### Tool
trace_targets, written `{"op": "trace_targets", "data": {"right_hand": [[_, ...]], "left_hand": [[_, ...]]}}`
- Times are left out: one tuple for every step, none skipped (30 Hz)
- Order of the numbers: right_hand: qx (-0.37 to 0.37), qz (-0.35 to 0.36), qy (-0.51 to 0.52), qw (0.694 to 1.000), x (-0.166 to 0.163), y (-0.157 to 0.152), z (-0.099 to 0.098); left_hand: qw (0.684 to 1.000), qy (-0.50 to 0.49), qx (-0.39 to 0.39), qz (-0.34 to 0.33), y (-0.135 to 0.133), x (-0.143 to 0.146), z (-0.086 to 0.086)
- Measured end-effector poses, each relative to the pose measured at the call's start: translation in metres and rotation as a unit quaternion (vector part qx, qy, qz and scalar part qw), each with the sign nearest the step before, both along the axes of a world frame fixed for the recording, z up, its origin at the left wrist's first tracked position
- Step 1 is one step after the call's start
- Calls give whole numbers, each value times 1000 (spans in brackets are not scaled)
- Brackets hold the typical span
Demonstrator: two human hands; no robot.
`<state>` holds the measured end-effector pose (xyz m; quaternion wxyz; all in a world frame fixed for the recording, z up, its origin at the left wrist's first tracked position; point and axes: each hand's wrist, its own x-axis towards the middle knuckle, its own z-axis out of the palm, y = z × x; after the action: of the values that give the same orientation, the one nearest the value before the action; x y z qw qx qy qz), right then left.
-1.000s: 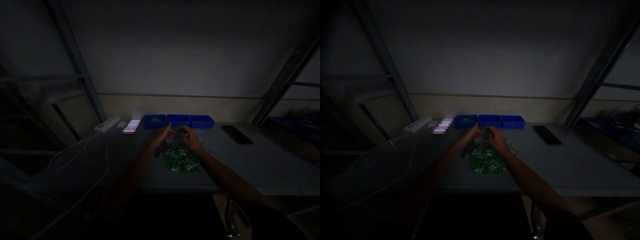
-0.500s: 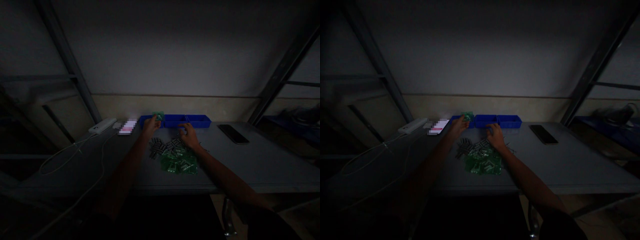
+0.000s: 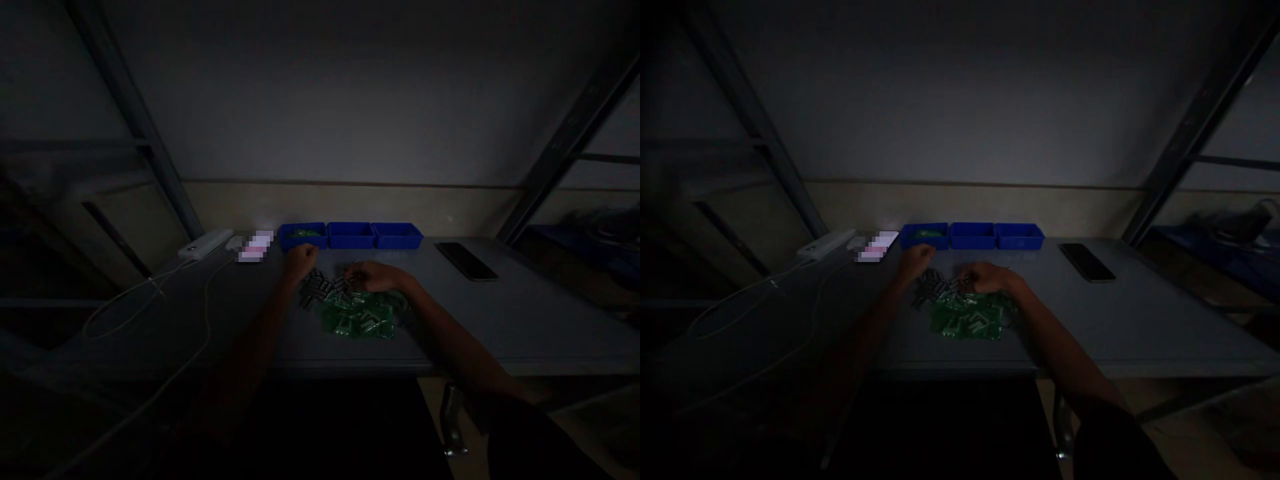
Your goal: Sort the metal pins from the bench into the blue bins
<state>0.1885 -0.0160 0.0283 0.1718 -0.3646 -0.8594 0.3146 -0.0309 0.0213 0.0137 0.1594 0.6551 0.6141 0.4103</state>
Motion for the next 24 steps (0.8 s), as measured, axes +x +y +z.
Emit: {"op": "trace_targets", "data": {"right_hand": [[-2, 13, -11, 1000, 1, -1, 2], [5, 23, -18, 1000, 1, -1, 3], [17, 29, -21, 999, 1, -1, 3], [27, 32, -22, 999, 0, -1, 2], [27, 31, -23, 999, 0, -1, 1], [19, 26, -24, 999, -1, -1, 0], [5, 20, -24, 999, -1, 0, -1], [-11, 15, -22, 1000, -1, 0, -2], [-27, 11, -17, 999, -1, 0, -3], [-42, 9, -9, 999, -1, 0, -3], [-59, 10, 1, 998, 0, 0, -2], [-77, 14, 13, 997, 1, 0, -1], [-97, 19, 25, 995, 2, 0, 1], [-116, 24, 40, 992, 3, 1, 3], [-131, 25, 57, 989, 5, 2, 4], [-140, 18, 78, 987, 7, 3, 6], [-141, 4, 104, 985, 8, 5, 6], [-131, -20, 136, 982, 9, 8, 7], [-111, -49, 173, 977, 10, 10, 6], [-79, -85, 212, 970, 10, 12, 5], [-39, -122, 249, 960, 10, 14, 4], [7, -161, 278, 947, 8, 15, 3], [57, -197, 297, 933, 6, 15, 2], [108, -227, 304, 919, 4, 14, 1]], "left_hand": [[1000, -6, 6, -5, 1, 0, -1], [1000, -8, 11, -14, 2, 1, -3], [1000, -5, 15, -25, 2, 3, -4], [999, 3, 17, -39, 1, 5, -5], [998, 13, 18, -54, 0, 8, -6], [997, 21, 19, -69, -1, 11, -7], [996, 26, 21, -85, -3, 14, -8], [994, 27, 24, -101, -4, 17, -9], [993, 26, 29, -116, -6, 20, -9], [991, 25, 33, -131, -7, 23, -10], [988, 24, 38, -145, -8, 25, -10], [986, 25, 41, -158, -9, 27, -10], [984, 28, 44, -168, -9, 28, -9], [983, 32, 45, -175, -10, 29, -9], [982, 37, 47, -181, -11, 30, -8], [981, 42, 49, -185, -11, 31, -7], [980, 49, 49, -188, -12, 32, -6], [979, 56, 48, -189, -13, 33, -4], [979, 61, 45, -189, -14, 34, -3], [980, 58, 38, -186, -15, 35, -3], [982, 44, 28, -180, -16, 36, -2], [985, 23, 14, -173, -17, 36, -2], [986, -7, -4, -166, -19, 37, -1], [986, -43, -24, -161, -20, 38, -1]]}}
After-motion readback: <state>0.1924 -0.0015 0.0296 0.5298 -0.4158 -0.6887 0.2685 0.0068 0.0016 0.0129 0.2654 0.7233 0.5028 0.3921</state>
